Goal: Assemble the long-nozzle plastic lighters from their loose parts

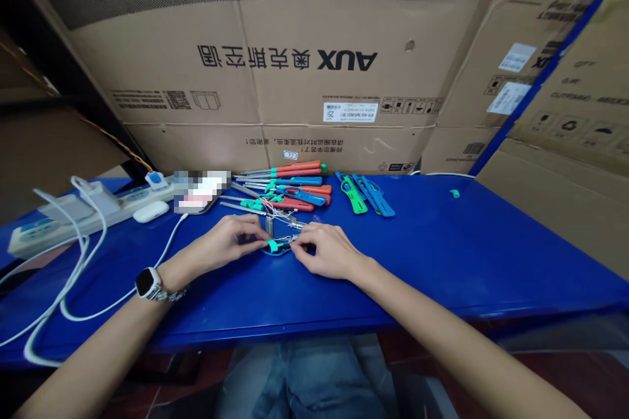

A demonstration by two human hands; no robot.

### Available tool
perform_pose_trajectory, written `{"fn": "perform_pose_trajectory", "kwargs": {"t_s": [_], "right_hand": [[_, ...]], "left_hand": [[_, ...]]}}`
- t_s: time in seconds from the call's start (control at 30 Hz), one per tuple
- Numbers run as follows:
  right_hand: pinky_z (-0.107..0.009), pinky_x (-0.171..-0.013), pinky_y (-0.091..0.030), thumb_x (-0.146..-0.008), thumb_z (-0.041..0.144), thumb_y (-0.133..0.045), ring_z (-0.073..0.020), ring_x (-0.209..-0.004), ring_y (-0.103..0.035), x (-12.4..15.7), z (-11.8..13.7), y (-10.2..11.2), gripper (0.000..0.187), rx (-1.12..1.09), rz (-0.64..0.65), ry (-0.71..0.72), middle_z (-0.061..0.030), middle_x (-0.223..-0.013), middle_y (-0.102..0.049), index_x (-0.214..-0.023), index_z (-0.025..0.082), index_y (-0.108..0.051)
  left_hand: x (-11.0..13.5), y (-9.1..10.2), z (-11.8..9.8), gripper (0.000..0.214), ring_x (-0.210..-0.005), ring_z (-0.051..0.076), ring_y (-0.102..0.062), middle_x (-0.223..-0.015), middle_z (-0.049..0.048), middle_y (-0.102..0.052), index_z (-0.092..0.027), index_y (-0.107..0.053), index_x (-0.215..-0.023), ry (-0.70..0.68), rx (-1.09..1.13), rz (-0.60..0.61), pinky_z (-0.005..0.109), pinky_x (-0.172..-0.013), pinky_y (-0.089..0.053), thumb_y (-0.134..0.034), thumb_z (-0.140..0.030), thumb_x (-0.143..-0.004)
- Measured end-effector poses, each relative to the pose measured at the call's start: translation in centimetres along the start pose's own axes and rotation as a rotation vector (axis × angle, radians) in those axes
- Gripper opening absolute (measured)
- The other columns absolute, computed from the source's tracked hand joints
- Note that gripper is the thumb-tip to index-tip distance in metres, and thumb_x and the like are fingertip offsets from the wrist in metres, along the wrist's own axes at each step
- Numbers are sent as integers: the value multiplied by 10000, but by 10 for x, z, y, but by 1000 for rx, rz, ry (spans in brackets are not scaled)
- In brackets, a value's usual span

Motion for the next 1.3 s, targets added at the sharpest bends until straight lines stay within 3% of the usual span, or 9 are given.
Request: {"fn": "perform_pose_trajectory", "kwargs": {"t_s": [0.2,0.53,0.9,1.3], "right_hand": [[-249,-683,-392,-934,266,-536,-131,-724,-586,0,-3,-1,264,-69,-25,-14,-5,-726,-656,-736,202,-698],[-258,-703,-407,-898,233,-569,-135,-714,-588,-1,-10,-5,189,-87,-3,-18,-5,-739,-676,-748,207,-681],[-232,-607,-365,-882,224,-559,-109,-624,-548,-4,-8,-3,178,-156,74,-81,11,-706,-665,-818,193,-722],[-235,-638,-392,-895,248,-571,-123,-641,-572,-4,-6,0,183,-168,120,-74,-12,-748,-705,-847,183,-735]], "left_hand": [[-1,-3,-1,128,-731,150,-620,-825,31,-669,-194,-736,-908,-29,-60,-5,263,-693,-491,-610,-214,-907],[-3,-17,1,105,-719,135,-603,-832,26,-661,-178,-715,-913,69,-15,4,227,-649,-446,-610,-186,-904],[-1,-16,3,111,-676,124,-594,-799,25,-659,-171,-716,-899,86,54,-31,222,-621,-443,-614,-215,-910],[1,-16,0,115,-624,109,-563,-776,15,-654,-171,-727,-865,101,59,-70,214,-598,-428,-616,-185,-894]]}}
Point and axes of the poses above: each hand's wrist, its own x-axis away from the middle knuckle, its own y-axis out of the back of the hand, z = x × y, the point moved 5 cm from there along -x, towards the middle knuckle
